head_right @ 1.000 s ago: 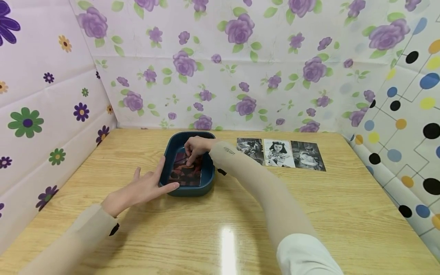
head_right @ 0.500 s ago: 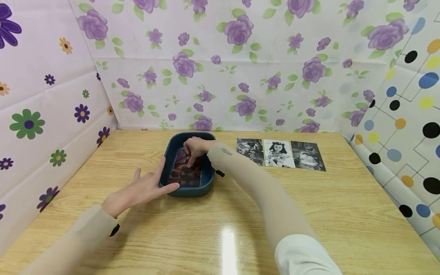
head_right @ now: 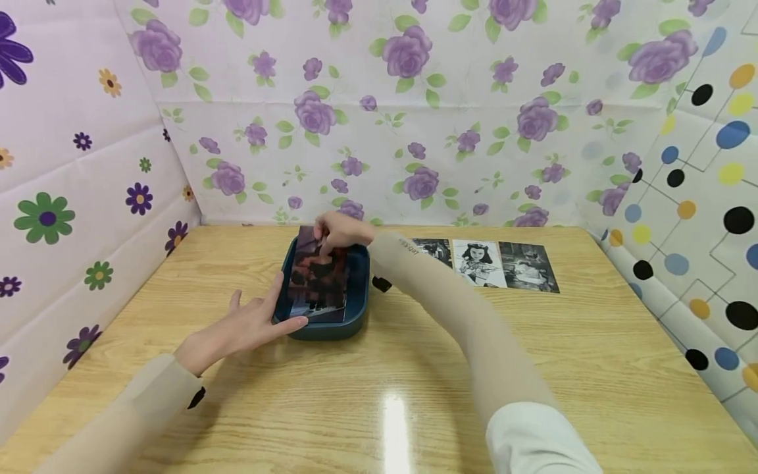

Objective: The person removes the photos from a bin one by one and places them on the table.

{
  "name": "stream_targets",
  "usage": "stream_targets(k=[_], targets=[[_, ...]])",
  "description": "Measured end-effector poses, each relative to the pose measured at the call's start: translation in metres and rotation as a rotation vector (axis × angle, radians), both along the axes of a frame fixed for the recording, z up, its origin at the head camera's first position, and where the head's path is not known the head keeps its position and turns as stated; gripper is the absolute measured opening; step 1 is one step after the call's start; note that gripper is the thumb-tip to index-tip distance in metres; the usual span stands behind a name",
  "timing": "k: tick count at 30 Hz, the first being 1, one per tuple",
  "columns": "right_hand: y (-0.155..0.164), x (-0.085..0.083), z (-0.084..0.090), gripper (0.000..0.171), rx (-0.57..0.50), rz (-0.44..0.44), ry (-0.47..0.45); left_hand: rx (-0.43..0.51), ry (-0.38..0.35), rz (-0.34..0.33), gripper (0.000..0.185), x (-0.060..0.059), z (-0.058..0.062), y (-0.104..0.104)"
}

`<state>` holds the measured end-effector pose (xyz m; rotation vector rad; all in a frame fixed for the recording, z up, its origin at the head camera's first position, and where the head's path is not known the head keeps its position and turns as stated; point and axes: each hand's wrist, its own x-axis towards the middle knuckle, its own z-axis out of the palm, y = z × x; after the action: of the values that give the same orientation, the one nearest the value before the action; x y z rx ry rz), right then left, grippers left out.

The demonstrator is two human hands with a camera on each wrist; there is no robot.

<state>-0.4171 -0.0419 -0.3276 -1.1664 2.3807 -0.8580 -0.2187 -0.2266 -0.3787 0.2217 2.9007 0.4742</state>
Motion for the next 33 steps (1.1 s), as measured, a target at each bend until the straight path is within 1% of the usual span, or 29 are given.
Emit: stream_targets(k=[3, 6, 8, 11, 15, 17, 19, 21, 26, 29, 32, 33], targets=[[0.019, -0.006, 0.023, 0.021, -0.044, -0.025, -0.013, -0.011, -0.002, 0.004, 0.113, 0.0, -0.001, 0.001], [0.047, -0.015, 0.042, 0.021, -0.058, -0.069, -0.019, -0.015, 0.004, 0.01, 0.114, 0.001, -0.001, 0.002], [0.071, -0.021, 0.052, 0.022, -0.051, -0.114, -0.003, -0.018, 0.014, 0.011, 0.114, 0.001, -0.001, 0.002], [0.113, -0.03, 0.06, 0.025, -0.031, -0.201, 0.027, -0.025, 0.017, 0.013, 0.114, 0.0, -0.001, 0.002], [0.18, -0.037, 0.062, 0.028, 0.007, -0.314, 0.034, -0.034, 0.012, 0.016, 0.115, -0.001, -0.001, 0.001], [0.215, -0.039, 0.062, 0.029, 0.035, -0.355, 0.02, -0.035, 0.013, 0.016, 0.114, -0.001, -0.001, 0.001], [0.25, -0.039, 0.063, 0.029, 0.086, -0.384, 0.028, -0.033, 0.012, 0.018, 0.114, -0.002, 0.0, 0.001], [0.283, -0.039, 0.061, 0.029, 0.122, -0.391, 0.032, -0.033, 0.014, 0.021, 0.114, -0.002, 0.001, 0.001], [0.357, -0.031, 0.053, 0.023, 0.256, -0.403, 0.089, -0.035, 0.023, 0.02, 0.114, -0.001, 0.002, 0.001], [0.393, -0.023, 0.047, 0.018, 0.34, -0.416, 0.091, -0.03, 0.024, 0.016, 0.114, -0.001, 0.002, 0.002], [0.419, -0.015, 0.038, 0.016, 0.4, -0.43, 0.104, -0.028, 0.021, 0.015, 0.114, 0.0, 0.001, 0.003], [0.426, -0.012, 0.034, 0.016, 0.422, -0.446, 0.128, -0.028, 0.022, 0.014, 0.114, 0.001, 0.001, 0.003]])
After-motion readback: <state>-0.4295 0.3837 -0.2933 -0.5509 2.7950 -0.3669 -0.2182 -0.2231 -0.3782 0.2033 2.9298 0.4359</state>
